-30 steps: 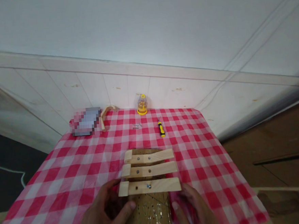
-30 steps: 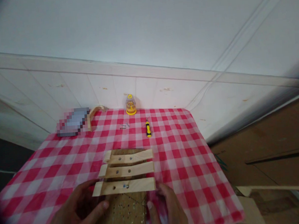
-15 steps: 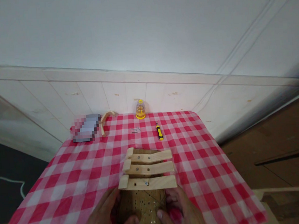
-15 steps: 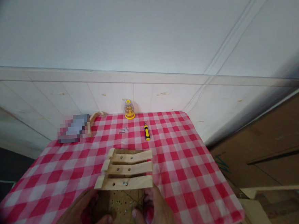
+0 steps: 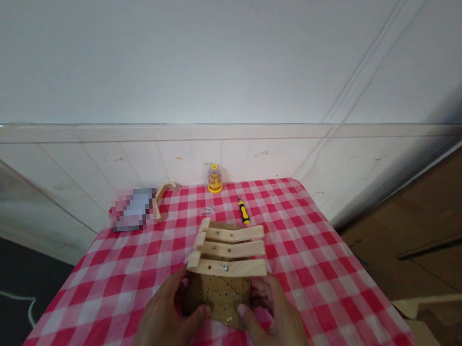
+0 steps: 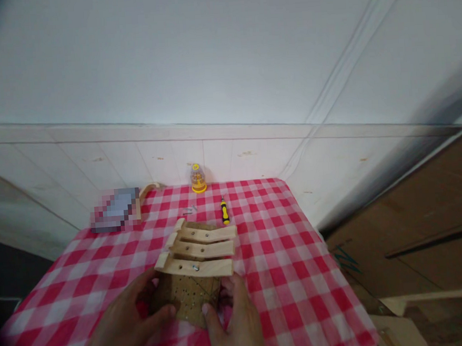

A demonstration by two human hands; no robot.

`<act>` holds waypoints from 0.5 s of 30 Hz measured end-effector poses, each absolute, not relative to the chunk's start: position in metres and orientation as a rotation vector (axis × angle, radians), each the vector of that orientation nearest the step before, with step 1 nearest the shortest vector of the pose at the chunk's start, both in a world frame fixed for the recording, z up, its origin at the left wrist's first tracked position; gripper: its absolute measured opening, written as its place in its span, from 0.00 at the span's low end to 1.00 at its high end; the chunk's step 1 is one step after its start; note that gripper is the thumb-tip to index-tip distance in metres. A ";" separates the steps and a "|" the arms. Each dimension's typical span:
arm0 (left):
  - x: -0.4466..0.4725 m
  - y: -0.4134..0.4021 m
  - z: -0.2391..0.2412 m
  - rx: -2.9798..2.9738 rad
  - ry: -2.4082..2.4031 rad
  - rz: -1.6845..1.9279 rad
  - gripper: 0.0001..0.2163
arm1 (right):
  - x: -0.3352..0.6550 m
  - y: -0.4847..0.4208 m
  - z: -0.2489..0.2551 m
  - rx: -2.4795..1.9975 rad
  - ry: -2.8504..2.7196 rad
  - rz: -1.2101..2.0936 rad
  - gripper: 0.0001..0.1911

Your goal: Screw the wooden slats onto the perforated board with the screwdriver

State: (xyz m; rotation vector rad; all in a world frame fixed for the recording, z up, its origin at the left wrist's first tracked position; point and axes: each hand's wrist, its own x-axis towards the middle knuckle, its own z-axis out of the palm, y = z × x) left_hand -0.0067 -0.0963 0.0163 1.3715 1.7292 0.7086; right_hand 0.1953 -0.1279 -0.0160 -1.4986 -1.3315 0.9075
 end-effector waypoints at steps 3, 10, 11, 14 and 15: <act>-0.008 -0.096 0.008 1.343 1.671 0.739 0.28 | 0.194 -0.126 -0.016 -1.494 -1.330 0.921 0.21; -0.008 -0.106 0.004 1.252 1.614 0.809 0.28 | 0.196 -0.139 -0.044 -1.446 -1.358 0.885 0.21; -0.009 -0.108 0.003 1.271 1.626 0.825 0.28 | 0.197 -0.141 -0.048 -1.429 -1.375 0.869 0.22; -0.016 -0.115 -0.010 1.437 1.700 0.859 0.28 | 0.208 -0.147 -0.054 -1.447 -1.470 0.689 0.26; -0.021 -0.119 -0.017 1.542 1.744 0.864 0.28 | 0.215 -0.149 -0.055 -1.482 -1.524 0.574 0.26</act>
